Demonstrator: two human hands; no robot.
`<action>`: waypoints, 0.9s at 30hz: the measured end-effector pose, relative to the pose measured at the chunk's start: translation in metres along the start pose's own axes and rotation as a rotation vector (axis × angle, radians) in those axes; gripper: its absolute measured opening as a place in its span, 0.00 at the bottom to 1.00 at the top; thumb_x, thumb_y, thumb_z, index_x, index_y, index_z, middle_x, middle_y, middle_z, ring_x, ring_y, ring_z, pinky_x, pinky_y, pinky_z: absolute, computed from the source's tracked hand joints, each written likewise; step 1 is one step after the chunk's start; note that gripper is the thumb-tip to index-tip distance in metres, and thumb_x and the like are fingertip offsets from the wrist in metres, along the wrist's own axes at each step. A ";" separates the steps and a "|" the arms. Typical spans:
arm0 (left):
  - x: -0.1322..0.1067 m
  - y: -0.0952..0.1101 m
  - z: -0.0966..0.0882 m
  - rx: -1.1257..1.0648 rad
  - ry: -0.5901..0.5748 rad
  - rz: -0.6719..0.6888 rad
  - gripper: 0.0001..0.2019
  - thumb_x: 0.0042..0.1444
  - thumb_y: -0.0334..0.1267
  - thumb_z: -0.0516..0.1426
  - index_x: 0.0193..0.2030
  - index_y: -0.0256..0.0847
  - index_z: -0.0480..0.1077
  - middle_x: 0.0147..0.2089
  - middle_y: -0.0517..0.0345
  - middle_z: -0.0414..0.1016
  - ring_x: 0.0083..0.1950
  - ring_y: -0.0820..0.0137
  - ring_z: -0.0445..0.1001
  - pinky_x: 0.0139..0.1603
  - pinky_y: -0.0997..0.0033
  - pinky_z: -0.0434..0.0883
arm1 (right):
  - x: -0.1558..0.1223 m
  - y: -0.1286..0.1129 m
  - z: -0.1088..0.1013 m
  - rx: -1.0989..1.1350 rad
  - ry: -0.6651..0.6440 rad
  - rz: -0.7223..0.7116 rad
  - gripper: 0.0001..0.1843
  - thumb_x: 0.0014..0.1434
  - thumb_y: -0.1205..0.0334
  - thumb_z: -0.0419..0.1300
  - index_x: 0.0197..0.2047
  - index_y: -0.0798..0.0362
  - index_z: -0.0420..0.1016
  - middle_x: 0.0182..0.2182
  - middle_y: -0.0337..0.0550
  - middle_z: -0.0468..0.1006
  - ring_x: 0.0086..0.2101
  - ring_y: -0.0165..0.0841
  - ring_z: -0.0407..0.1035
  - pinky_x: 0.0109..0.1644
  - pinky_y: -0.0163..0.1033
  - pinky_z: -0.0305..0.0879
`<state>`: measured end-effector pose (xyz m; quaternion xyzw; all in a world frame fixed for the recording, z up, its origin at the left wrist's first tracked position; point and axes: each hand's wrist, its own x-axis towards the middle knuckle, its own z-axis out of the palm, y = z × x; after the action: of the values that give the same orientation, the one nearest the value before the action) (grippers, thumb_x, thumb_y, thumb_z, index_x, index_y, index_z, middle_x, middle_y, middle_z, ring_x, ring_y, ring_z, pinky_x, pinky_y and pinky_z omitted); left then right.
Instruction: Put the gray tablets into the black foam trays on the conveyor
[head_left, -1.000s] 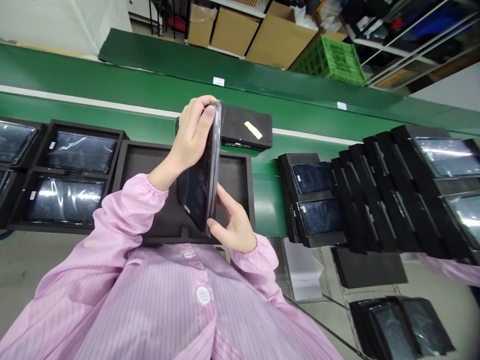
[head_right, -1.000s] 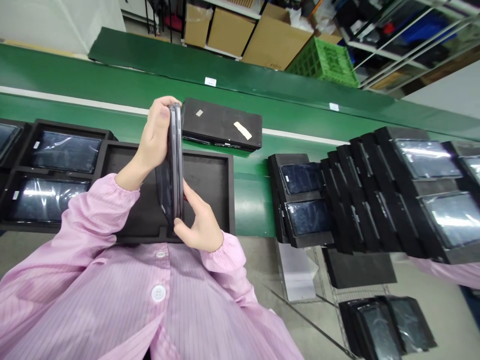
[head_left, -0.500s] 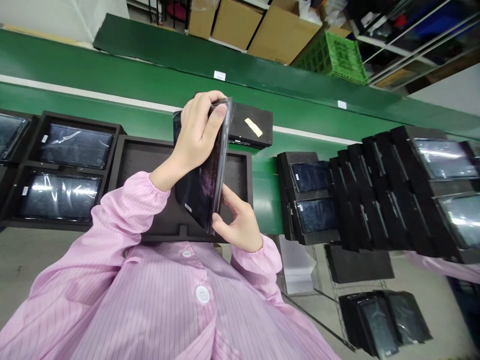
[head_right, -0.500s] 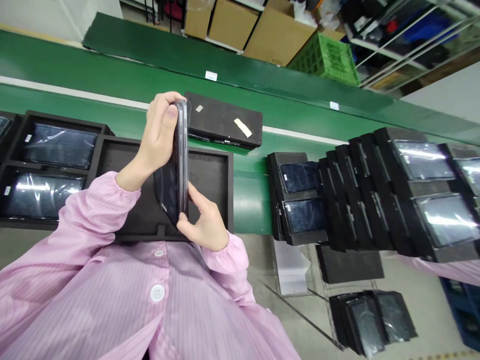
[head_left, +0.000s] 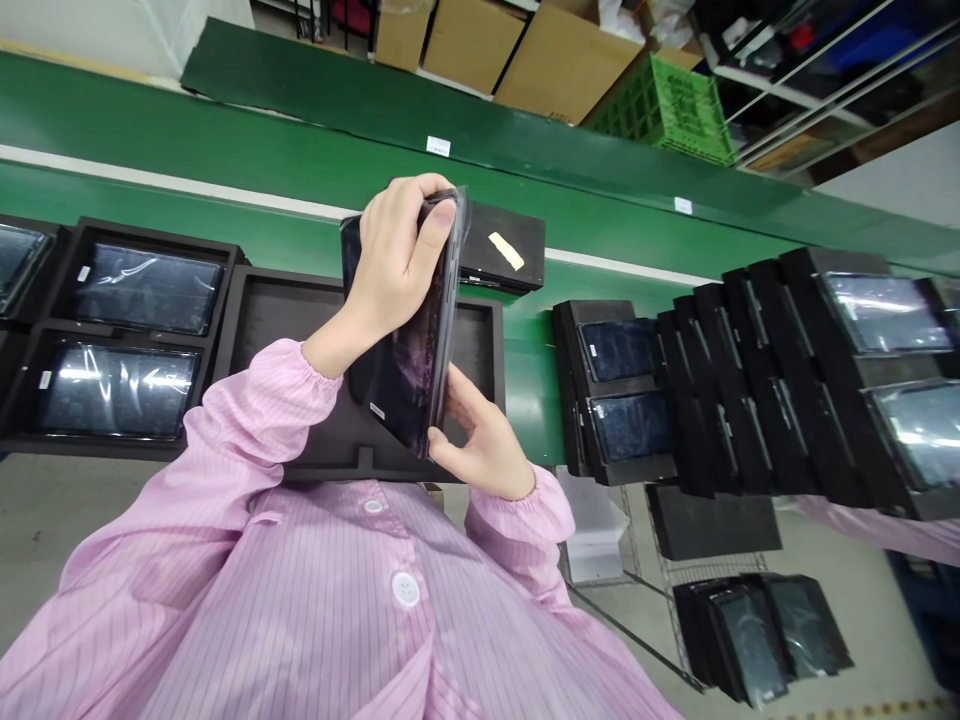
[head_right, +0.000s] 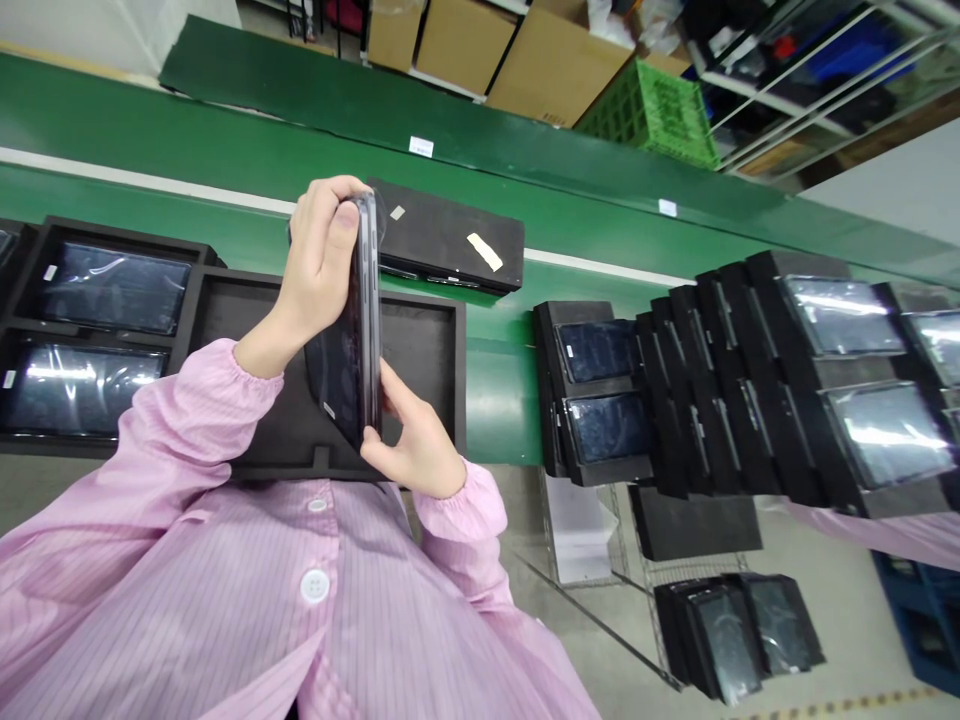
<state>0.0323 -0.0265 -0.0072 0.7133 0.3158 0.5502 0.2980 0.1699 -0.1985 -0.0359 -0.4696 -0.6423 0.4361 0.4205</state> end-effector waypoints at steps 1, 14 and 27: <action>0.000 -0.001 0.000 -0.006 0.003 0.000 0.23 0.64 0.62 0.46 0.51 0.50 0.69 0.52 0.52 0.73 0.61 0.58 0.68 0.68 0.54 0.55 | 0.000 0.001 0.000 0.004 0.008 0.010 0.43 0.54 0.69 0.61 0.72 0.48 0.57 0.63 0.45 0.73 0.55 0.43 0.75 0.60 0.51 0.75; 0.010 -0.021 0.001 -0.014 0.078 -0.014 0.21 0.64 0.61 0.47 0.48 0.50 0.69 0.49 0.53 0.73 0.61 0.60 0.68 0.68 0.57 0.55 | 0.004 0.016 -0.004 0.028 0.098 -0.002 0.27 0.70 0.57 0.52 0.71 0.42 0.61 0.68 0.33 0.65 0.68 0.40 0.57 0.75 0.55 0.52; 0.010 -0.020 0.003 -0.031 0.128 -0.025 0.18 0.64 0.60 0.50 0.45 0.51 0.68 0.46 0.54 0.71 0.63 0.59 0.64 0.69 0.57 0.54 | 0.005 0.022 -0.004 -0.041 0.154 0.027 0.28 0.69 0.52 0.54 0.70 0.46 0.64 0.64 0.39 0.71 0.64 0.40 0.66 0.70 0.51 0.64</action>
<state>0.0351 -0.0064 -0.0173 0.6680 0.3346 0.5956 0.2952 0.1784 -0.1895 -0.0550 -0.5187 -0.6105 0.3910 0.4532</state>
